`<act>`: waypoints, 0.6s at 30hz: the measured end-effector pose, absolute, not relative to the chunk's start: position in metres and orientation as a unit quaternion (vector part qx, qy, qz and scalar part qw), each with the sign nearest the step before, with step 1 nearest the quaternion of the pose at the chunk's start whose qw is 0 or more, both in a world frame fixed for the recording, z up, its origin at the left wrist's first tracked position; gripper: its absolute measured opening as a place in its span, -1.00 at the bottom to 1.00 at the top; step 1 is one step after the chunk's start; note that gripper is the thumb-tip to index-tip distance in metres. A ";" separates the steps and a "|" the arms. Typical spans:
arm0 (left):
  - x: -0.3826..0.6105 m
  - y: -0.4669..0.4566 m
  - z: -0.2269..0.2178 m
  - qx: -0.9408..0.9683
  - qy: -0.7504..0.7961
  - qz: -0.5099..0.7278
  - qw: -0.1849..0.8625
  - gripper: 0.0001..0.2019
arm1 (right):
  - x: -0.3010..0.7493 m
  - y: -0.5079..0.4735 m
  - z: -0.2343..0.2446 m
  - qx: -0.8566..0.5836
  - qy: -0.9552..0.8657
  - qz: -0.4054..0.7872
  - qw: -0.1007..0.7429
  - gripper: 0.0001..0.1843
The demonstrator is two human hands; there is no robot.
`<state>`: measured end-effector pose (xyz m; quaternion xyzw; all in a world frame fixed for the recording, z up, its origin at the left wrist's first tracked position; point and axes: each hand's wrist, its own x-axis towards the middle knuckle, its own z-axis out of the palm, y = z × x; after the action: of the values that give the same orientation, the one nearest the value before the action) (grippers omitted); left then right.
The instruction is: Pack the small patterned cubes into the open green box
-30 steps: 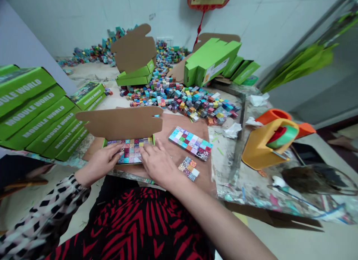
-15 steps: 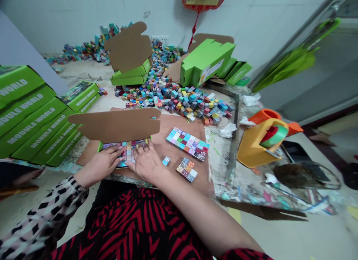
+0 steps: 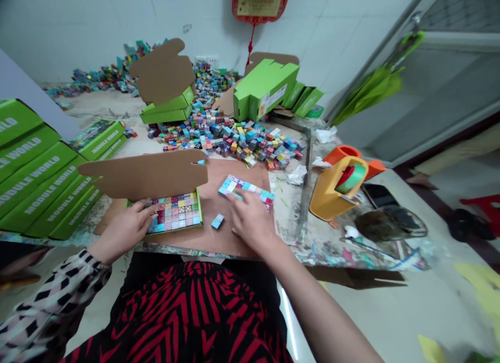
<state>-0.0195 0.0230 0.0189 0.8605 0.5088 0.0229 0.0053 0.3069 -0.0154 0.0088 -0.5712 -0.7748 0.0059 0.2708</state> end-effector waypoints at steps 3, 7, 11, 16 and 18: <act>0.000 0.017 0.033 0.888 0.453 0.080 -0.009 -0.60 | 0.355 -0.014 0.007 -0.693 -0.687 0.033 0.213 -0.58; 0.051 0.015 0.050 0.921 0.361 0.113 0.094 -0.64 | 0.386 -0.011 0.007 -0.762 -0.619 0.150 0.115 -0.35; 0.114 0.032 0.055 0.927 0.327 0.065 0.173 -0.61 | 0.388 -0.006 0.004 -0.750 -0.620 0.210 0.096 -0.24; 0.176 0.066 0.040 0.875 0.416 0.069 0.237 -0.55 | 0.387 -0.001 -0.002 -0.743 -0.626 0.209 0.105 -0.26; 0.192 0.078 0.031 0.860 0.443 0.079 0.242 -0.57 | 0.387 0.001 -0.001 -0.743 -0.628 0.211 0.099 -0.26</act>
<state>0.1922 0.0784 0.0307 0.8596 0.4431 0.0793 0.2418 0.3868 0.0010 -0.0010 -0.7427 -0.6277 0.2112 0.0989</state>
